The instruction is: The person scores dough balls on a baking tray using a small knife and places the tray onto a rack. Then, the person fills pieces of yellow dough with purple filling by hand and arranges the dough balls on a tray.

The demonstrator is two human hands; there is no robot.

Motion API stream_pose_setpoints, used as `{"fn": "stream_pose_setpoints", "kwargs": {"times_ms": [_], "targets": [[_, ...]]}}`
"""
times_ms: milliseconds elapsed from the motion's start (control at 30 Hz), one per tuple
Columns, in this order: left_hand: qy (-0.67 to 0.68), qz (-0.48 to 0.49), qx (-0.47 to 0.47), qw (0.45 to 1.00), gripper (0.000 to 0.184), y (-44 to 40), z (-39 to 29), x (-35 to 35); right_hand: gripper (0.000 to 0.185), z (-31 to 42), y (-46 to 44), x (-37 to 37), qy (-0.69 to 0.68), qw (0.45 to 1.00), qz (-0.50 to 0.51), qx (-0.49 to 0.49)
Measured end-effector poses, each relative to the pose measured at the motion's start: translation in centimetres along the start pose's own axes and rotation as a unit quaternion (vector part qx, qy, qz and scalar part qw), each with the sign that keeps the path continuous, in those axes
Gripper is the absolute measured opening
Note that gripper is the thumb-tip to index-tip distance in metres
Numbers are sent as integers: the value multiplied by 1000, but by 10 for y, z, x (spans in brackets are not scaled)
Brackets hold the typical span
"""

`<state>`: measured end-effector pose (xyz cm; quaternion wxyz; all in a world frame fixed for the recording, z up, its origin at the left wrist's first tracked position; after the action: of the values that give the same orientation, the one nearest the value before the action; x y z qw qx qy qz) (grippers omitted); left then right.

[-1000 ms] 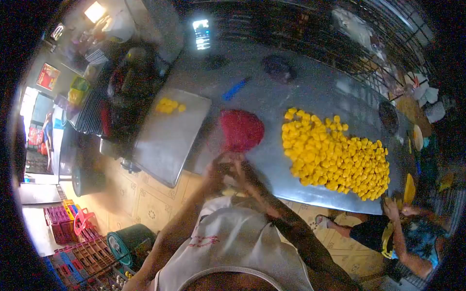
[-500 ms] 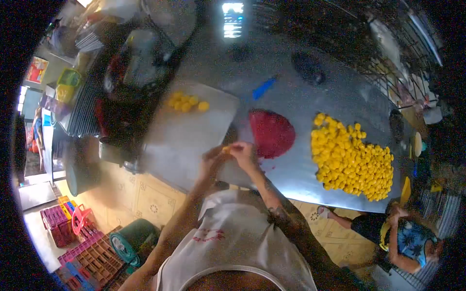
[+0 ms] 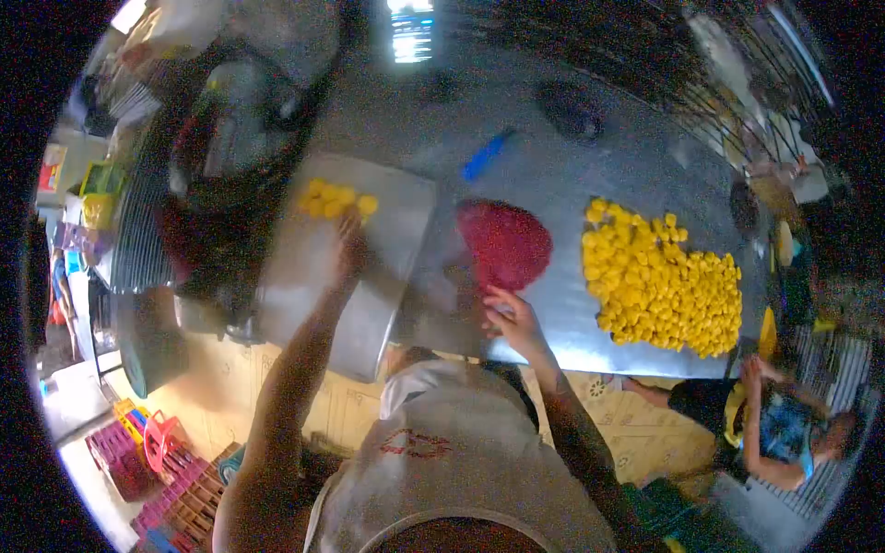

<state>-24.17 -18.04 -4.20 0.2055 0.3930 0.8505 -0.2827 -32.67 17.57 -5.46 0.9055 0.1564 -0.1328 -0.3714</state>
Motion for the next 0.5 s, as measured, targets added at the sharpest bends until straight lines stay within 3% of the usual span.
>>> {"fn": "stream_pose_setpoints", "kwargs": {"times_ms": [100, 133, 200, 233, 300, 333, 400, 433, 500], "targets": [[-154, 33, 5, 987, 69, 14, -20, 14, 47, -10, 43, -66, 44, 996, -76, 6], [63, 47, -93, 993, 68, 14, 1, 16, 46, -14, 51, -83, 35, 996, -78, -16], [-214, 68, -15, 974, 67, 17, 5, 29, 43, -9, 63, -116, 68, 993, -87, -31], [-285, 75, 29, 955, 63, 14, 12, 35, 43, -16, 62, -141, 67, 992, -97, -35], [-360, 77, 76, 927, 59, 9, 22, 40, 35, 5, 56, -189, 335, 902, -153, -227], [-271, 61, 20, 961, 52, -1, 30, 27, 35, 11, 54, -202, 329, 902, -154, -231], [-121, -9, -88, 989, 40, 18, 32, 18, 25, 55, 61, -228, 467, 807, -240, -270], [-37, -52, -130, 989, 35, 30, 35, 13, 25, 66, 61, -235, 461, 811, -240, -270], [-34, -23, -217, 975, 30, 66, -43, 34, 25, 99, 64, -245, 626, 673, -288, -270]]}}
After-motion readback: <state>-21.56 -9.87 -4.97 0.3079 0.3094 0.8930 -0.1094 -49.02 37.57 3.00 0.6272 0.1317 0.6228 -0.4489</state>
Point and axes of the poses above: each hand's wrist, its own y-axis away from the middle knuckle, its own x-axis out of the palm, z = x × y, the point moved 10 cm from there along -y, towards the middle knuckle, and after that the axes turned 12 degrees about -x, right-handed, at the moved point
